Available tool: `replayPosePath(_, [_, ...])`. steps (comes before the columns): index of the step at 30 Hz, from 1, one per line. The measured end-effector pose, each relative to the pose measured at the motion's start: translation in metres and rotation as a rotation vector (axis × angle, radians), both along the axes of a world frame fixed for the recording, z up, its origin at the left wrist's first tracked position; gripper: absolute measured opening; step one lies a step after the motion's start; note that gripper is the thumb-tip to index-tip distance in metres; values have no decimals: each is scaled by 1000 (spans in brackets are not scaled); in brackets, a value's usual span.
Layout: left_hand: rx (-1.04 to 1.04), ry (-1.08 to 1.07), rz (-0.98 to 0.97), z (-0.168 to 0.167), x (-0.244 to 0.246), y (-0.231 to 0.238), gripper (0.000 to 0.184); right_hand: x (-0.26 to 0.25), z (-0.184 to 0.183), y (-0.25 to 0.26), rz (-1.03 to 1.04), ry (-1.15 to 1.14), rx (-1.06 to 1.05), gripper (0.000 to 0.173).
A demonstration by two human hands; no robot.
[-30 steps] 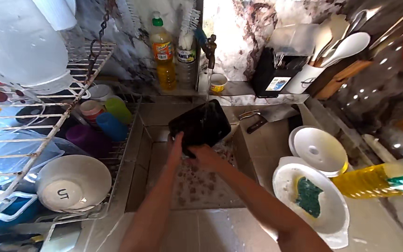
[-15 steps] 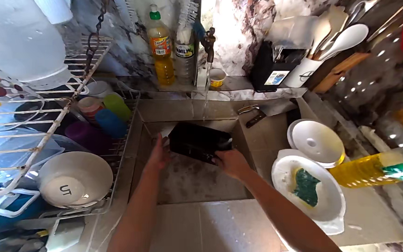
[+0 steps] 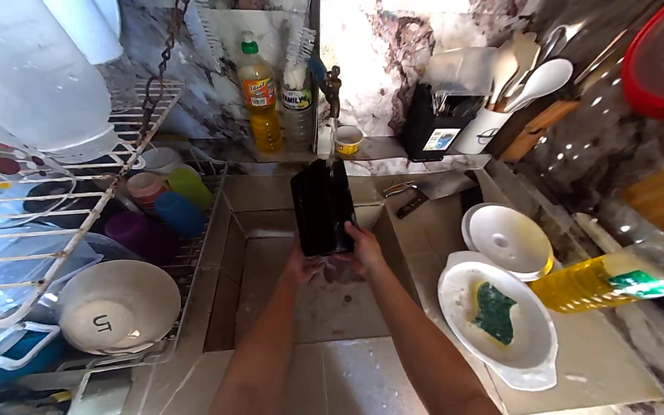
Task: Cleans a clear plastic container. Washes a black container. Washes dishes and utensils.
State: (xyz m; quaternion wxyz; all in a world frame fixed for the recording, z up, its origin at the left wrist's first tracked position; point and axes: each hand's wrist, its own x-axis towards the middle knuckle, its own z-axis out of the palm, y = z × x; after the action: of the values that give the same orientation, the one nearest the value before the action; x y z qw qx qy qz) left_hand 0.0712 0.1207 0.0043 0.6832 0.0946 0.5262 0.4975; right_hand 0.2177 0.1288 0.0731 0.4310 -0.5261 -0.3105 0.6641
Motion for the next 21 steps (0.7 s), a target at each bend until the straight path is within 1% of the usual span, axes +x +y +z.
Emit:
replayPosePath(2, [70,-115,160,6,1,12,74,-15,8,9,16,6,9,43])
replayPosePath(4, [157,-211,265,12,-3,24,69,-23,16,20,26,22,32,44])
replayPosePath(7, [250,-277,326,24,-3,33,55,-15,18,36,29,96,59,52])
replayPosePath(9, [304,-257,303,31,-2,33,45,-1,13,44,12,160,39,58])
replayPosePath(10, [317,-246,293,33,1,34,43,6,11,45,8,178,26,61])
replayPosePath(13, [329,-268,273,37,14,38,49,21,12,39,22,118,45,63])
replayPosePath(15, [350,-299,261,40,23,38,47,34,13,37,62,43,95,57])
replayPosePath(16, [398,-348,224,41,24,36,44,41,11,38,60,16,104,54])
replayPosePath(18, [506,-404,138,41,24,32,39,53,7,38,49,35,70,46])
replayPosePath(19, [552,-394,78,42,23,29,36,56,5,37,26,53,41,42])
replayPosePath(21, [578,-323,-28,51,21,27,33,56,0,35,-5,113,-7,45])
